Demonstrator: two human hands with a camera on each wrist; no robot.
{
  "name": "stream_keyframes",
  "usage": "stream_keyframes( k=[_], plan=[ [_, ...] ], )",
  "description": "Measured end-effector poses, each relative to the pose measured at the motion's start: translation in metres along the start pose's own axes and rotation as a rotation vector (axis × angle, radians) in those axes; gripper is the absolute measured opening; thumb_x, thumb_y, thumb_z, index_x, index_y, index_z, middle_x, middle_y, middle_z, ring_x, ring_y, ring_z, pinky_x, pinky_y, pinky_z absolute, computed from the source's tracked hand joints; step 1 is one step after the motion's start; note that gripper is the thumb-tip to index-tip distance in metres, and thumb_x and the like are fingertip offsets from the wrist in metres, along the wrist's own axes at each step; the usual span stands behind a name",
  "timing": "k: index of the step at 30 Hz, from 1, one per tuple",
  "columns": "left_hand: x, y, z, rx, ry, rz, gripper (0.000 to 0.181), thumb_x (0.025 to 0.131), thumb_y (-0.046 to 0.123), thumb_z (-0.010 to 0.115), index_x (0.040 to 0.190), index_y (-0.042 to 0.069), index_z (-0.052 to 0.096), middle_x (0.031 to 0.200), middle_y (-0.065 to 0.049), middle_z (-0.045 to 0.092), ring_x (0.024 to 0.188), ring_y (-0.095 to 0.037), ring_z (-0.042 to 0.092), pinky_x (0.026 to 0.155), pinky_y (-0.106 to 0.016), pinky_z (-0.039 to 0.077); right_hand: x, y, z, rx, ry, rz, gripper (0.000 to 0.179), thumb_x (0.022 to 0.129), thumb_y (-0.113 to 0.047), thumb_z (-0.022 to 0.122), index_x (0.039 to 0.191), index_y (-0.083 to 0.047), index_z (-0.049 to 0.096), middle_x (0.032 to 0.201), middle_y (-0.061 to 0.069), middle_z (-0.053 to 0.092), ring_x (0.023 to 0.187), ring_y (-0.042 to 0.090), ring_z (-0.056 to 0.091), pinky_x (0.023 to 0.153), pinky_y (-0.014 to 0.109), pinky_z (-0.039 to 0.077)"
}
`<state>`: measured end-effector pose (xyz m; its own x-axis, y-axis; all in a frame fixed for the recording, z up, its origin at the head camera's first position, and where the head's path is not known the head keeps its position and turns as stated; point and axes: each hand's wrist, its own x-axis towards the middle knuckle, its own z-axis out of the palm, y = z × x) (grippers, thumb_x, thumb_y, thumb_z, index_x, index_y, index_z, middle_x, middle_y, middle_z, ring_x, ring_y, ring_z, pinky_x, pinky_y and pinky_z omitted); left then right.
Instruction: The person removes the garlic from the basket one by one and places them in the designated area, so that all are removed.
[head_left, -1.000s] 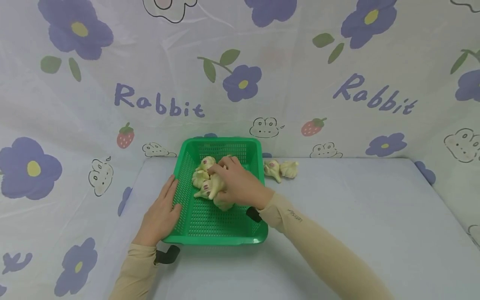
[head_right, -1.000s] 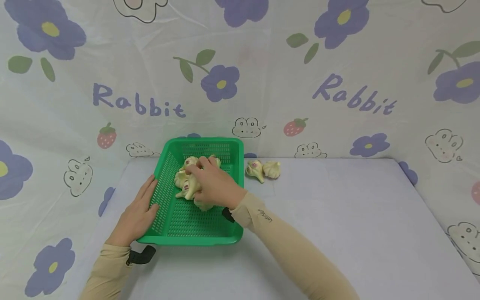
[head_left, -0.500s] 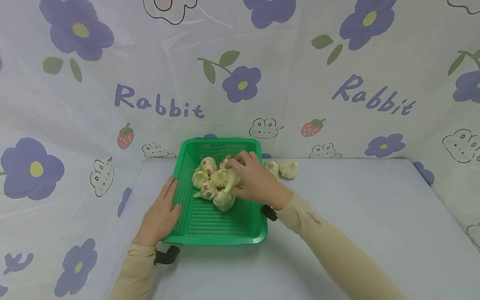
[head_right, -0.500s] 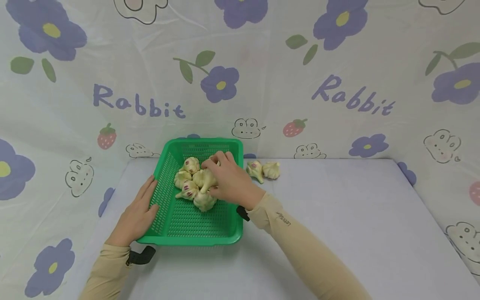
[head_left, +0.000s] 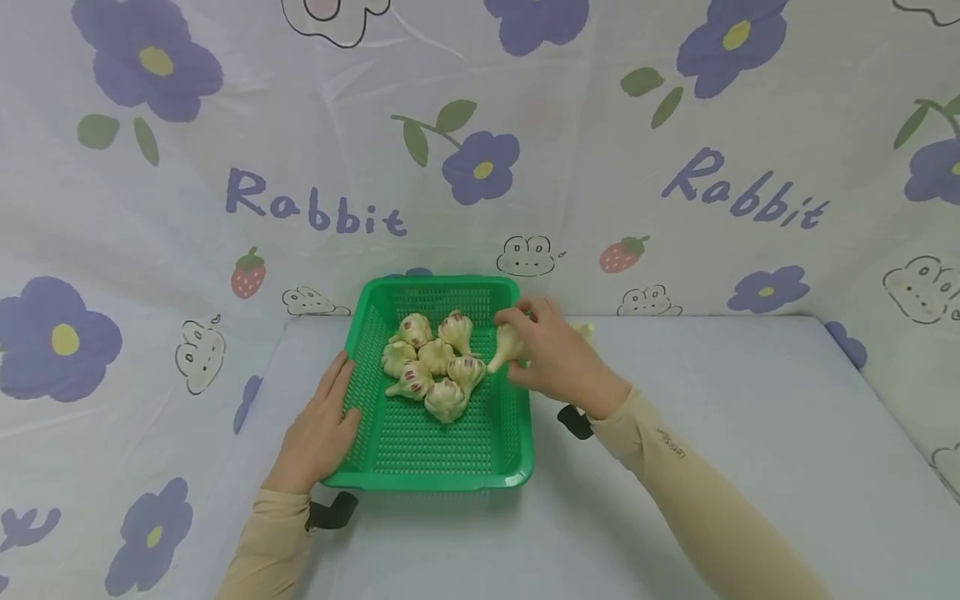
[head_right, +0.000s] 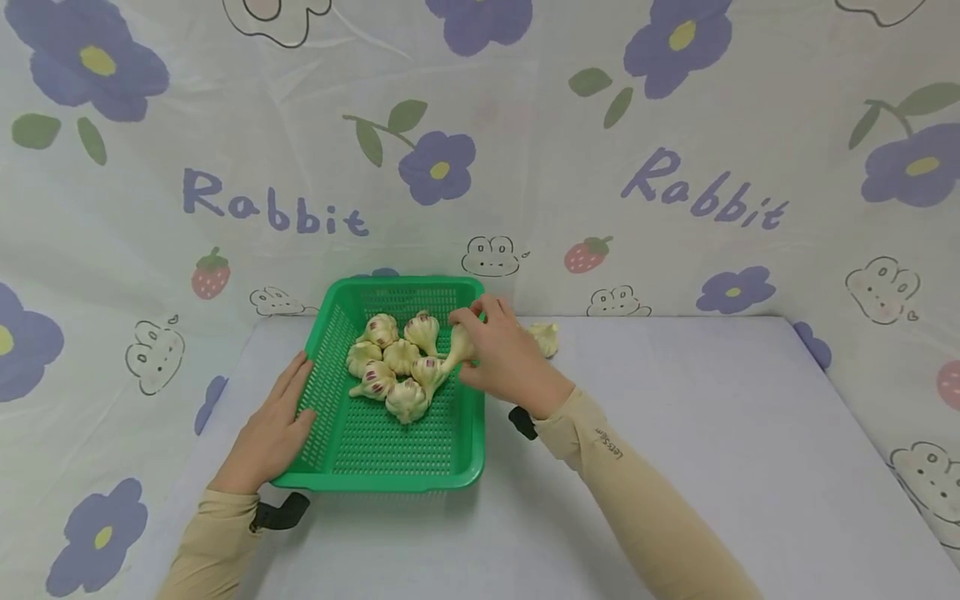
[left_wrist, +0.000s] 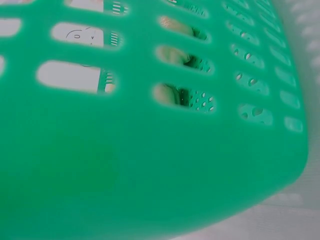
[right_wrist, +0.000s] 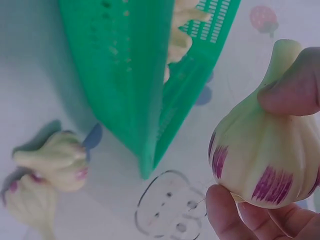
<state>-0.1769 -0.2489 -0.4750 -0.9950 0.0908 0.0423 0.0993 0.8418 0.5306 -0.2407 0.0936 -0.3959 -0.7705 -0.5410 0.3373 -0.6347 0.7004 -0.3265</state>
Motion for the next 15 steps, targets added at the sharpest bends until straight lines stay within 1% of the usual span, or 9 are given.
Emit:
stream_keyframes(
  k=[2, 7, 12, 15],
  plan=[
    [0.000, 0.000, 0.000, 0.002, 0.000, -0.001, 0.071, 0.103, 0.014, 0.042, 0.168, 0.008, 0.013, 0.177, -0.008, 0.007, 0.156, -0.040, 0.028, 0.117, -0.065, 0.036, -0.004, 0.006, -0.002, 0.000, 0.016, 0.013, 0.056, 0.078, -0.006, 0.080, 0.132, -0.005, 0.063, 0.130, 0.019, 0.054, 0.117, 0.034, 0.050, 0.083, 0.042, 0.059],
    [0.000, -0.001, 0.000, 0.000, 0.005, 0.000, 0.071, 0.103, 0.015, 0.042, 0.168, 0.009, 0.014, 0.177, -0.007, 0.007, 0.156, -0.041, 0.029, 0.115, -0.066, 0.038, -0.013, 0.023, -0.003, -0.007, 0.022, 0.071, 0.058, 0.079, -0.008, 0.081, 0.134, -0.005, 0.062, 0.130, 0.019, 0.053, 0.121, 0.035, 0.047, 0.080, 0.046, 0.061],
    [0.000, -0.001, 0.001, -0.002, 0.006, 0.003, 0.071, 0.103, 0.015, 0.042, 0.168, 0.008, 0.014, 0.177, -0.006, 0.007, 0.156, -0.040, 0.030, 0.115, -0.066, 0.038, -0.022, 0.043, -0.003, -0.017, 0.010, 0.145, 0.060, 0.078, -0.007, 0.080, 0.135, -0.006, 0.062, 0.131, 0.019, 0.052, 0.118, 0.034, 0.046, 0.078, 0.047, 0.061],
    [0.000, -0.002, 0.001, -0.003, 0.005, 0.005, 0.071, 0.103, 0.015, 0.042, 0.168, 0.008, 0.014, 0.177, -0.007, 0.007, 0.156, -0.040, 0.029, 0.116, -0.065, 0.037, -0.027, 0.056, -0.005, -0.032, 0.012, 0.168, 0.060, 0.078, -0.007, 0.081, 0.134, -0.005, 0.062, 0.130, 0.021, 0.052, 0.117, 0.036, 0.047, 0.078, 0.050, 0.060]
  ],
)
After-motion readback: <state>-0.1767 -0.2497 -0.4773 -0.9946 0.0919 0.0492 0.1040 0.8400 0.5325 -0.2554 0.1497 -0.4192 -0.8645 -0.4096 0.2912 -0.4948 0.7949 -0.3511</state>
